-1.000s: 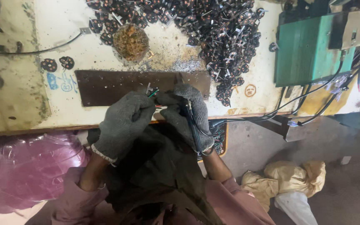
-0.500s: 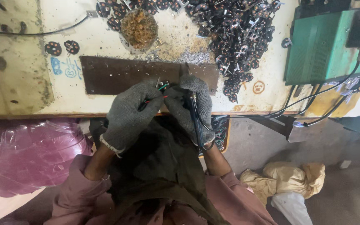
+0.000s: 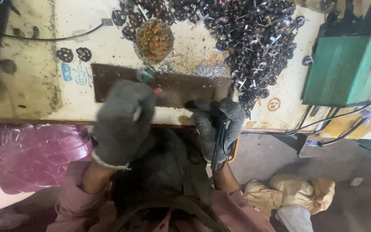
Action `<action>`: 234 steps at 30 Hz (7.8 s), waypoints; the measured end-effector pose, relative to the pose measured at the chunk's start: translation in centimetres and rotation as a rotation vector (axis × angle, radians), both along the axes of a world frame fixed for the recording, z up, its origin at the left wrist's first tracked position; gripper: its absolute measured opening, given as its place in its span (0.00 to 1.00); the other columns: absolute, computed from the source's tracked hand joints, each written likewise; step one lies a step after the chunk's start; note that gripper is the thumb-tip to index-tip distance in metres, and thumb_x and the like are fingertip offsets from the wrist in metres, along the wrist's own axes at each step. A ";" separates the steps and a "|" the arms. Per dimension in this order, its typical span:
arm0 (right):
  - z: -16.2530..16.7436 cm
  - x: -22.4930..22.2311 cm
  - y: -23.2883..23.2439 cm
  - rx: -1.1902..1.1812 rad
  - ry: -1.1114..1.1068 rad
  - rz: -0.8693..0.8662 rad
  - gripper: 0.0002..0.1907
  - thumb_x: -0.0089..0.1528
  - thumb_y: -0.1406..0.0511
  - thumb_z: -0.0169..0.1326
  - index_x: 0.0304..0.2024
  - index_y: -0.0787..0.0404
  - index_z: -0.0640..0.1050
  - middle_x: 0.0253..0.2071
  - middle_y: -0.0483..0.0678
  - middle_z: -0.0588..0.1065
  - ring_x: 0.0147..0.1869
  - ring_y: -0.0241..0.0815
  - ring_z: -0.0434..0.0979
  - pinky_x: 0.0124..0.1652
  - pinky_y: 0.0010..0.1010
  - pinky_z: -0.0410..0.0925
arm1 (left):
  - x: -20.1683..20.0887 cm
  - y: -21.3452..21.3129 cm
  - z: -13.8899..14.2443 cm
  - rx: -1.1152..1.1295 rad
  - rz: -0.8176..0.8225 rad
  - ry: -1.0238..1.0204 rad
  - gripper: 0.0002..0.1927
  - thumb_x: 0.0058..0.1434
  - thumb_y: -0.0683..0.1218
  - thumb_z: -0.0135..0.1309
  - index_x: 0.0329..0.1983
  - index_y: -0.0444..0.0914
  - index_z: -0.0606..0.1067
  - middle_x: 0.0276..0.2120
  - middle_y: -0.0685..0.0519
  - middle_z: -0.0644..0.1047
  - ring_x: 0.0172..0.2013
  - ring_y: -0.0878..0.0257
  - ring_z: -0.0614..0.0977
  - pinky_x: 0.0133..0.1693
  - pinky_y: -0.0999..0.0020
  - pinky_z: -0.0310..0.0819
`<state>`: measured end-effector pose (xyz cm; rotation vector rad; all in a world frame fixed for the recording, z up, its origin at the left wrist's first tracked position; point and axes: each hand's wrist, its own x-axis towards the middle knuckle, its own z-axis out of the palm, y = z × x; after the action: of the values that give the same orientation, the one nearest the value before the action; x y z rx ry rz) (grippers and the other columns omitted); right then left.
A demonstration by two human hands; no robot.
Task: The person, wearing gloves, solders wires onto small connector plugs at a workbench. They hold a connector in one hand and a soldering iron in the other, solder the wire joint, place the finished connector onto a growing pile on the bench, and pick up the next connector and wire to repeat the process.
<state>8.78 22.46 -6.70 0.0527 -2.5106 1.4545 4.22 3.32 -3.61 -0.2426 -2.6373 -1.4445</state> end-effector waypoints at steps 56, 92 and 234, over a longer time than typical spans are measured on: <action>-3.8 1.7 0.9 0.147 -0.092 0.176 0.27 0.59 0.69 0.70 0.57 0.57 0.74 0.49 0.49 0.82 0.52 0.42 0.85 0.54 0.30 0.76 | 2.1 0.8 -5.1 -0.206 -0.322 0.059 0.05 0.62 0.40 0.58 0.41 0.37 0.77 0.38 0.48 0.77 0.40 0.49 0.81 0.40 0.57 0.77; -5.7 4.4 3.5 0.177 0.117 0.293 0.14 0.58 0.68 0.66 0.46 0.60 0.78 0.38 0.51 0.80 0.38 0.52 0.84 0.39 0.37 0.75 | 2.1 0.9 -5.5 -0.163 -0.299 -0.197 0.04 0.61 0.45 0.56 0.38 0.41 0.77 0.36 0.47 0.76 0.36 0.46 0.80 0.35 0.51 0.73; 3.2 3.8 2.5 0.042 0.032 0.074 0.14 0.67 0.65 0.59 0.56 0.58 0.78 0.44 0.52 0.82 0.46 0.49 0.85 0.45 0.35 0.76 | 3.3 2.6 -5.0 -0.332 -0.210 -0.355 0.09 0.49 0.50 0.65 0.32 0.46 0.79 0.34 0.54 0.82 0.36 0.57 0.87 0.39 0.60 0.80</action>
<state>12.61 24.91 -3.54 0.1762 -2.5392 1.4161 7.49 5.88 -8.65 -0.3295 -3.2280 -1.1844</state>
